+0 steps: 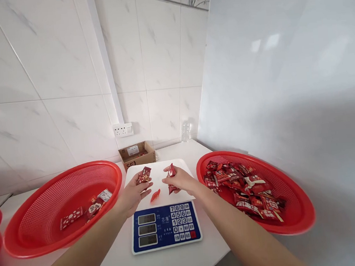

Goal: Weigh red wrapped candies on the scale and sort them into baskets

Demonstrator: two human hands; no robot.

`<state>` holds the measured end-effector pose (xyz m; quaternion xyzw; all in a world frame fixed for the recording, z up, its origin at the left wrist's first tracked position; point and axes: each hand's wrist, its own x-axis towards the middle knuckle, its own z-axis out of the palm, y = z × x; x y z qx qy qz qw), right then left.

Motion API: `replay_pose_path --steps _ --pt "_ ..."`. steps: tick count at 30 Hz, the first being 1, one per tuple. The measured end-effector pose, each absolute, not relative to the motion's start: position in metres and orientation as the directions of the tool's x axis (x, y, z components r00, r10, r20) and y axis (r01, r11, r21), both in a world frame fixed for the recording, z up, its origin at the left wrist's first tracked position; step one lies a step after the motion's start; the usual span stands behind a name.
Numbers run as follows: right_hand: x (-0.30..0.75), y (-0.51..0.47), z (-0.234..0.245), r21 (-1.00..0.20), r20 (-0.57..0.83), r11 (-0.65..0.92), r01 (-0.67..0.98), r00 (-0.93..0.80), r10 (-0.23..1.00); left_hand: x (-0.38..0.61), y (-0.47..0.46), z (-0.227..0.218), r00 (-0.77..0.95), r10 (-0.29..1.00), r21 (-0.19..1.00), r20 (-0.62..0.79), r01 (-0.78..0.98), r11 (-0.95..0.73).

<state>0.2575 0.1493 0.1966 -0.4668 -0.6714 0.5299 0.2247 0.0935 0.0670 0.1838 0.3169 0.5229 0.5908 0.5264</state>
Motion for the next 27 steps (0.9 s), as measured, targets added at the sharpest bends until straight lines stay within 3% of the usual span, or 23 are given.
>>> replay_pose_path --steps 5,12,19,27 --pt "0.262 0.157 0.200 -0.889 -0.214 0.023 0.456 -0.460 0.862 0.086 0.082 0.188 -0.274 0.961 0.997 -0.046 -0.075 0.026" --pt "0.265 0.161 0.198 -0.888 -0.189 0.053 0.456 -0.468 0.863 0.070 0.091 0.179 -0.224 0.974 0.964 -0.032 0.249 0.089" --pt "0.264 0.158 0.195 -0.905 -0.179 0.069 0.421 -0.522 0.834 0.060 0.094 0.170 -0.128 0.979 0.771 0.157 0.636 -0.040" --pt "0.264 0.156 0.195 -0.924 -0.093 0.107 0.368 -0.487 0.869 0.061 0.083 0.164 0.095 0.974 0.558 0.208 0.806 -0.197"
